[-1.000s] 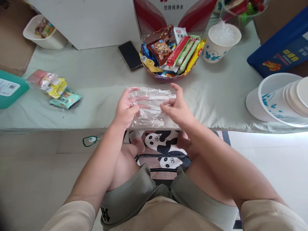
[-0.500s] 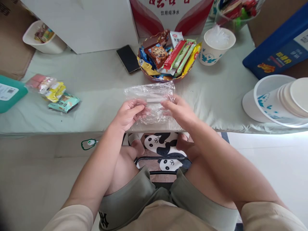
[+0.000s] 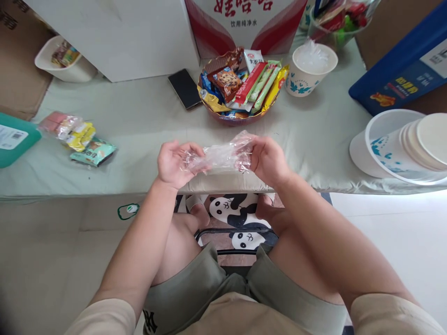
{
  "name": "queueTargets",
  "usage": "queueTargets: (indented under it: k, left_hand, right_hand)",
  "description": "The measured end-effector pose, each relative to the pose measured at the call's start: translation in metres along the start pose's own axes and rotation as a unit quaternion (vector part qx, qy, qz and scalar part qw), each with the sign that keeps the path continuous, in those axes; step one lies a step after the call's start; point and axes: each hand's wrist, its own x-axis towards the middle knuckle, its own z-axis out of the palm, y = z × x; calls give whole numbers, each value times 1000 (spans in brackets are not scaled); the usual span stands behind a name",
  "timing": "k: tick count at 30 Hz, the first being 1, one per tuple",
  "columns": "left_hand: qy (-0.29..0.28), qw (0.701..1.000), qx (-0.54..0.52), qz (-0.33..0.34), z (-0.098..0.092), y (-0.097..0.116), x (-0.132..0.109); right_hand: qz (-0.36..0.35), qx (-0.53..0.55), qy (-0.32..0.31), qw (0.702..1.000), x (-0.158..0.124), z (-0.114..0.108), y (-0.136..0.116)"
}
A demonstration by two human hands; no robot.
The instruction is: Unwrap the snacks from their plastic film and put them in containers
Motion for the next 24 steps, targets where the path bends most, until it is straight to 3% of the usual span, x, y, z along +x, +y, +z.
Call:
queueTargets:
  k: [3,6,8,9,11,13,15,17,19,21,22,24]
  left_hand:
    - [23,999,46,5,-3,-5,4]
    - [12,993,111,25,-3,-9,2]
    - [-23,988,149,23,-1,-11,-2]
    - [-48,985,168,16,0,-11,-3]
    - [-101,975,196,2,4,-12,-4]
    - [-128,971,201,14,6,-13,-3]
    - [-112,972,199,60,8,-14,-1]
    - [-49,965,218,136,9,-15,-1]
    - [69,931,260,246,13,-16,-5]
    - [184,855,320,365,19,-18,-13]
    - [210,812,358,411,24,-19,-18]
    - [170,764,435,446,33,-22,-25]
  right_hand:
    - [3,-144,28,989,1,-10,0]
    - [-65,-309,93,944,1,-19,1]
    - [-126,-322,124,930,1,-23,1]
    - [-139,-295,117,938,0,-25,0]
    - [-108,-226,46,967,-2,-25,-2]
    - [-35,-203,-69,976,-4,-22,-3]
    - [32,-244,-161,956,-7,-17,-4]
    - [74,-296,-209,929,-9,-13,-4]
    - [91,-327,-212,917,-10,-9,-3]
    - [93,-341,-187,917,-9,-7,-2]
    - [91,-346,-174,917,-9,-6,-1]
    - [72,-347,-166,920,-9,-3,0]
